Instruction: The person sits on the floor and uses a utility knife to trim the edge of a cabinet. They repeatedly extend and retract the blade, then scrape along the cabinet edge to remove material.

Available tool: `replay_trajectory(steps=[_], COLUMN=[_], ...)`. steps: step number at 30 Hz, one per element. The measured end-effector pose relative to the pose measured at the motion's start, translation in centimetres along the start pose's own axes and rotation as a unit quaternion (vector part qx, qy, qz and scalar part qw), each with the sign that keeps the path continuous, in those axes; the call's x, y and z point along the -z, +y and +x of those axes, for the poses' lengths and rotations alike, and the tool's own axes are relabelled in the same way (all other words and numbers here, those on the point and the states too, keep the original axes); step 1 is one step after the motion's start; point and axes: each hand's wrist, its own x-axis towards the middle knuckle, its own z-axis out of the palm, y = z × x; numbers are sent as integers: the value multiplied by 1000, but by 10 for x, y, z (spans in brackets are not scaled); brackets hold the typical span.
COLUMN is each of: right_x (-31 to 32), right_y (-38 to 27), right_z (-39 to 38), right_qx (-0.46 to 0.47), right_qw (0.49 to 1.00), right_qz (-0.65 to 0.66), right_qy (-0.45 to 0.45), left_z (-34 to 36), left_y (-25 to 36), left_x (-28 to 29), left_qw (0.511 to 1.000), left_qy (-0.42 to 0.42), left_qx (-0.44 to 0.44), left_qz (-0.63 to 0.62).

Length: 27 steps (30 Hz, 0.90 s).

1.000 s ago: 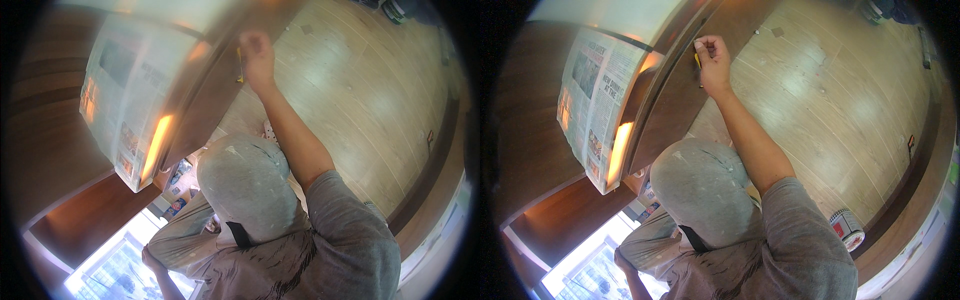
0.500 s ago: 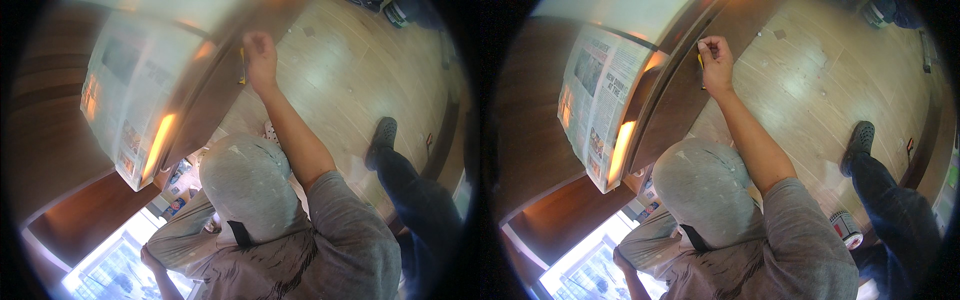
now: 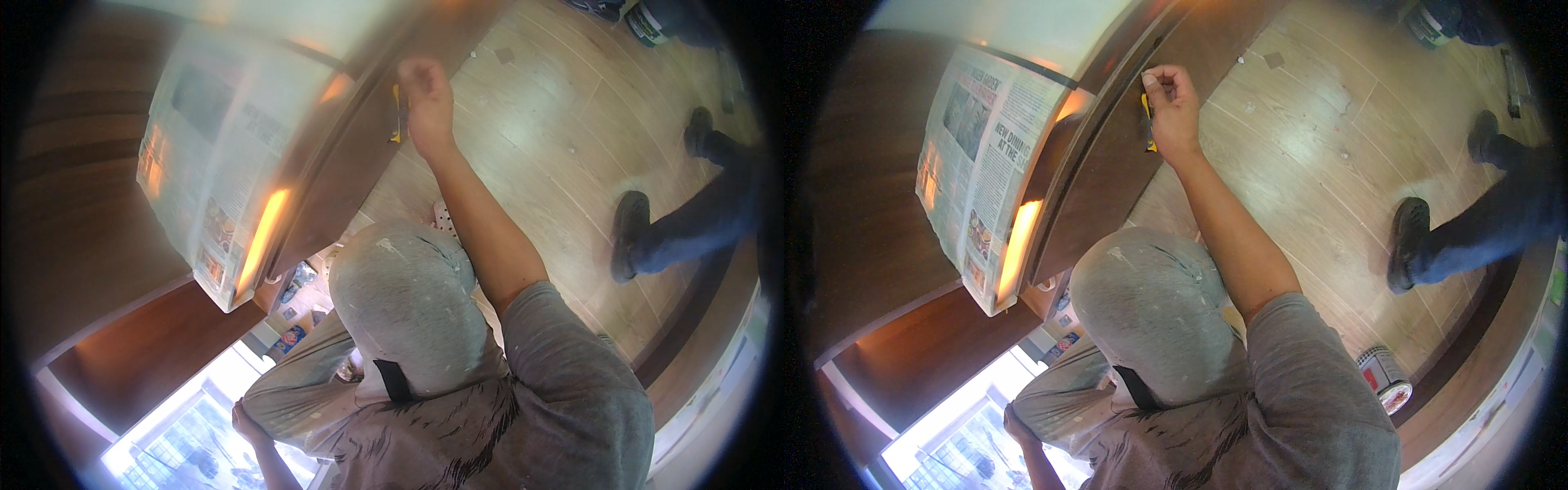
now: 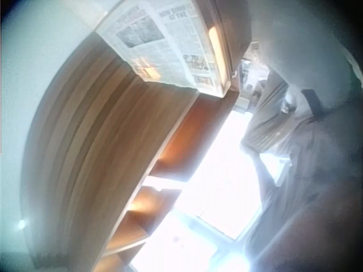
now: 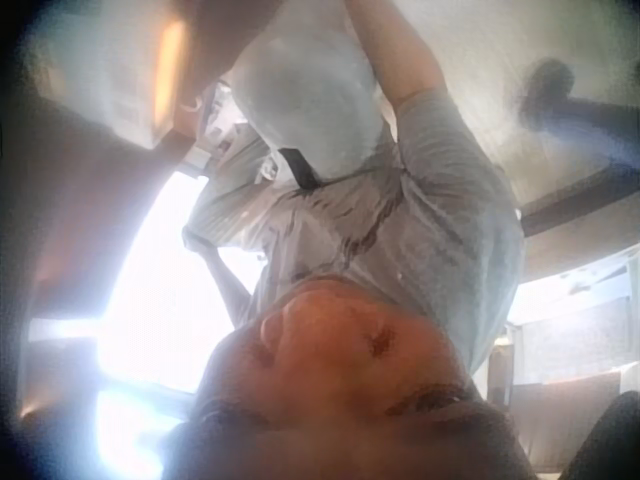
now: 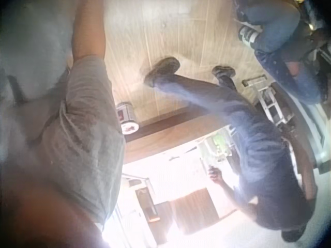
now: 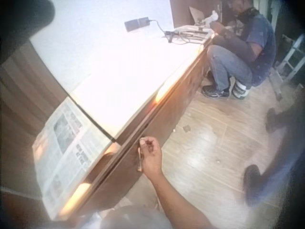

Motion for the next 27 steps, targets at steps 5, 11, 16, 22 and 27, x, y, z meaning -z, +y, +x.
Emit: replay_trajectory(steps=[5,11,16,22,27], right_x=[-3,-5,-3,10,33], right_y=[0,-3,-5,0,-16], right_z=[3,2,-2,-4,-27], right_qx=[13,32,31,38,-58], right_qw=[1000,999,1000,996,998], right_qz=[4,5,3,-64,15], right_qy=[23,21,1,-55,-24], left_z=[-1,-2,-8,-7,-16], left_y=[5,4,10,25,40], left_x=[-3,-4,-7,-10,-21], left_qw=[1000,1000,1000,999,994], left_qy=[5,18,14,4,45], left_qx=[7,4,-9,-31,-79], left_qz=[0,0,5,33,53])
